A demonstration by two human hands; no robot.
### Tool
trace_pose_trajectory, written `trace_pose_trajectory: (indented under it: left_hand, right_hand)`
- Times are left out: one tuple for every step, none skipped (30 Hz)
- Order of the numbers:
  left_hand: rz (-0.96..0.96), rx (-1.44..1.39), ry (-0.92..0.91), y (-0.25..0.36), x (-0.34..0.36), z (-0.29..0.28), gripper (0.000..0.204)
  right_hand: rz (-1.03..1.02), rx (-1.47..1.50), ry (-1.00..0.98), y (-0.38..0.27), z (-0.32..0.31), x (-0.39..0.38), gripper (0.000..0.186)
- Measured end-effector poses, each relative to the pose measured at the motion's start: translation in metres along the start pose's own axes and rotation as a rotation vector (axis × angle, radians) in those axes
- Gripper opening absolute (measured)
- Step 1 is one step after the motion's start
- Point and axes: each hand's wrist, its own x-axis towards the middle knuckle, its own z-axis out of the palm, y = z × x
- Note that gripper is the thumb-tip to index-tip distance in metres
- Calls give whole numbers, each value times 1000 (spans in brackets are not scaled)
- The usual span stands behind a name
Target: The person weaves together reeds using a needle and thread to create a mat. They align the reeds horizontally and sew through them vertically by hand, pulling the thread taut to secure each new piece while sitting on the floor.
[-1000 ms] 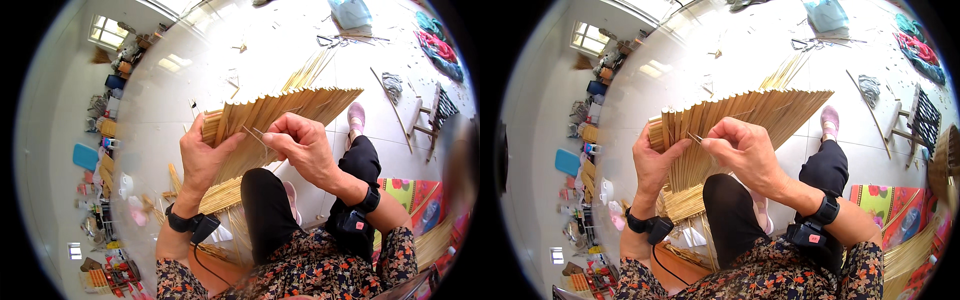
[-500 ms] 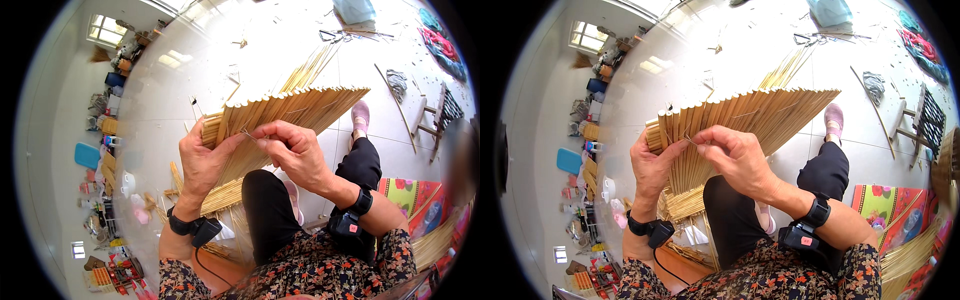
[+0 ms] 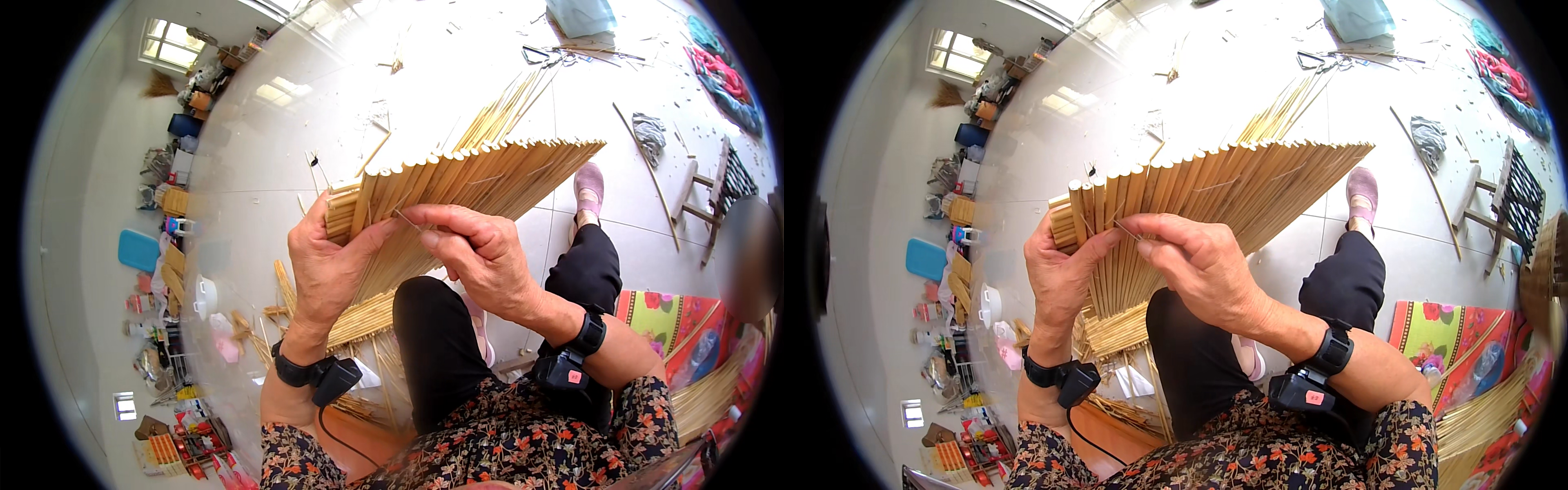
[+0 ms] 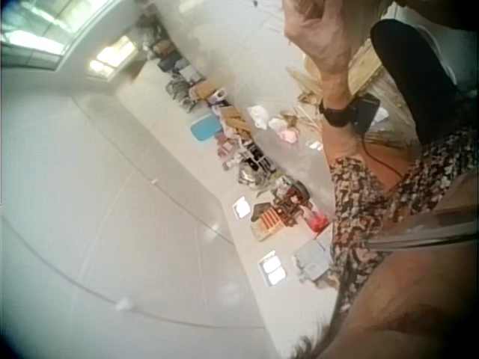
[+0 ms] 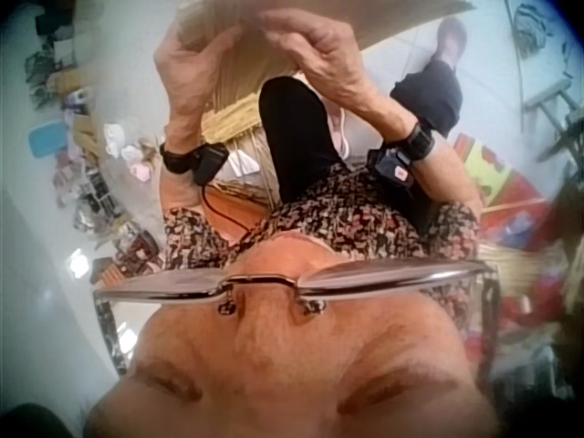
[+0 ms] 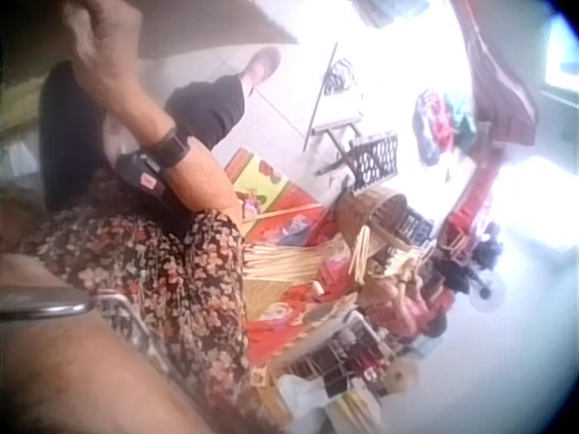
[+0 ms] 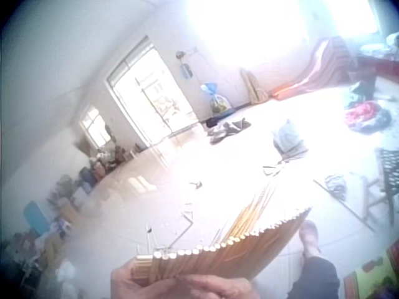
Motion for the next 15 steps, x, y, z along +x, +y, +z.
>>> trace_pose_trajectory:
  left_hand:
    - [-6, 6, 0, 1, 0, 0, 30]
    - [-11, 13, 0, 1, -1, -1, 30]
    - [-12, 11, 0, 1, -1, -1, 30]
    - [-13, 10, 2, 1, -1, 0, 30]
    - [-14, 10, 4, 1, 0, 1, 30]
    - [-17, 9, 6, 1, 0, 1, 30]
    - [-19, 5, 5, 1, 0, 1, 30]
    - [-21, 2, 5, 2, -1, 1, 30]
    - [-15, 12, 11, 3, -2, 1, 30]
    - [-10, 24, 18, 3, -2, 4, 30]
    - [-4, 35, 25, 3, -3, 6, 30]
    - [-3, 26, 34, 4, -5, 8, 30]
    - [-4, 12, 42, 5, -8, 10, 30]
    - [-4, -1, 50, 6, -12, 11, 30]
    - [-1, 2, 59, 6, -17, 13, 30]
  right_hand:
    - [-9, 2, 1, 2, 0, 1, 30]
    - [-14, 4, 0, 3, 0, 1, 30]
    - [-18, 4, 1, 3, 0, 1, 30]
    - [-22, 6, -1, 3, 0, 1, 30]
    - [-24, 7, -1, 4, 0, 2, 30]
    - [-26, 8, -2, 4, 0, 2, 30]
    - [15, 15, -12, 3, -1, 2, 29]
    - [56, 23, -23, 0, -1, 1, 29]
    - [97, 30, -33, -3, -1, 0, 28]
    - [92, 48, -14, -3, -2, 0, 27]
    - [87, 65, 5, -3, 0, -2, 27]
    - [83, 82, 24, -3, 1, -3, 26]
    - [100, 98, 36, -5, 2, -6, 26]
    - [118, 114, 49, -7, 3, -8, 26]
    - [135, 129, 62, -9, 5, -11, 25]
